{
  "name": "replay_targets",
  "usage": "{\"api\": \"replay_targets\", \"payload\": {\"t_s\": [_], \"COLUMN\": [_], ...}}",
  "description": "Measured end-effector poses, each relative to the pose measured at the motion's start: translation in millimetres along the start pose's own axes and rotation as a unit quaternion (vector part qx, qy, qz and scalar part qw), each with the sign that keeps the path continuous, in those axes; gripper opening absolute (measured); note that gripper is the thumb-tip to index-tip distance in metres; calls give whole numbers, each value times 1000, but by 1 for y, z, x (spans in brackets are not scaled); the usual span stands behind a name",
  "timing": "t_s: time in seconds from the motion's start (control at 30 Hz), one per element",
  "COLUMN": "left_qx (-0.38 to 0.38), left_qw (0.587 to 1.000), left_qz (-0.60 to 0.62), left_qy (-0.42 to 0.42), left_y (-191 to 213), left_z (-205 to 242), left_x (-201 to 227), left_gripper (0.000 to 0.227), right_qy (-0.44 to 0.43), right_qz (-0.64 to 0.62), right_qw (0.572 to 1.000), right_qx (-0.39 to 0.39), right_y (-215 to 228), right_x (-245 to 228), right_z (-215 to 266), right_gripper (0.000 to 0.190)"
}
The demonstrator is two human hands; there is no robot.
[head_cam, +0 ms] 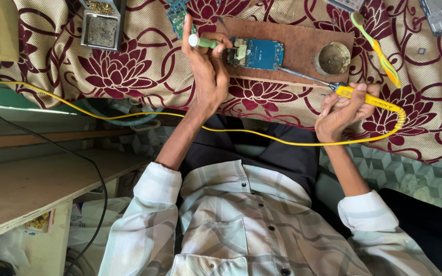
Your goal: The person solders components onto a blue circuit board using a soldering iron and solder wire. They repeatedly apply heat and solder to specific points on the board while holding it steady with a tool.
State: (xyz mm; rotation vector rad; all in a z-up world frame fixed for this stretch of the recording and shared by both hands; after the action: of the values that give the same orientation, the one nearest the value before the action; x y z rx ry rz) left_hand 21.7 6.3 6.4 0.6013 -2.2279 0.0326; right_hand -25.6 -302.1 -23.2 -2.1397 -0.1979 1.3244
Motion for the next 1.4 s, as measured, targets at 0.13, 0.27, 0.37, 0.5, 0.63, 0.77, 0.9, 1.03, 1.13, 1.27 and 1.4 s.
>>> {"api": "replay_targets", "payload": {"t_s": [0.13,0.27,0.37,0.5,0.63,0.77,0.9,1.03,1.13,1.27,1.4], "left_qx": [1,-2,-1,-8,-15,-18,-24,-31,-27,-20,-25], "left_qw": [1000,1000,1000,999,999,999,999,999,999,999,999], "left_qz": [-18,-18,-15,-29,-32,-29,-15,-19,-24,-25,-18], "left_qy": [-6,-18,-8,-14,-17,-34,-26,-20,-23,-28,-22], "left_y": [0,0,-1,-1,0,4,5,5,4,3,4], "left_z": [1,2,4,4,2,-3,-1,0,-1,0,-1], "left_x": [0,0,-2,-3,-1,6,11,12,10,9,10], "left_gripper": [66,62,60,63,71,77,77,78,80,80,80], "right_qy": [-2,8,23,54,82,125,134,94,162,187,135], "right_qz": [-3,27,43,68,140,185,237,196,283,378,357], "right_qw": [1000,999,999,996,986,971,955,969,931,876,882], "right_qx": [-4,16,-6,-26,-47,-86,-121,-120,-163,-235,-277], "right_y": [-3,-5,-5,-9,-12,-21,-27,-36,-50,-71,-97], "right_x": [-1,-3,-8,-13,-20,-27,-36,-42,-54,-70,-78], "right_z": [0,0,4,5,6,5,8,6,-1,-10,-22], "right_gripper": [26,24,22,23,22,23,22,22,23,24,25]}}
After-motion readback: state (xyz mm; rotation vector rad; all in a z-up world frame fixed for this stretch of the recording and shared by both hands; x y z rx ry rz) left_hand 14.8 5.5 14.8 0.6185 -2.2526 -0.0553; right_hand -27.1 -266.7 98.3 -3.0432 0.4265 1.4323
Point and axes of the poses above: each hand's wrist, its own z-axis away from the middle knuckle, its own y-axis out of the back of the hand, x = y × z, the point moved 3 cm from there along -z, towards the middle knuckle, and after that the axes turned 10 degrees about -z, right-handed, at the moved point
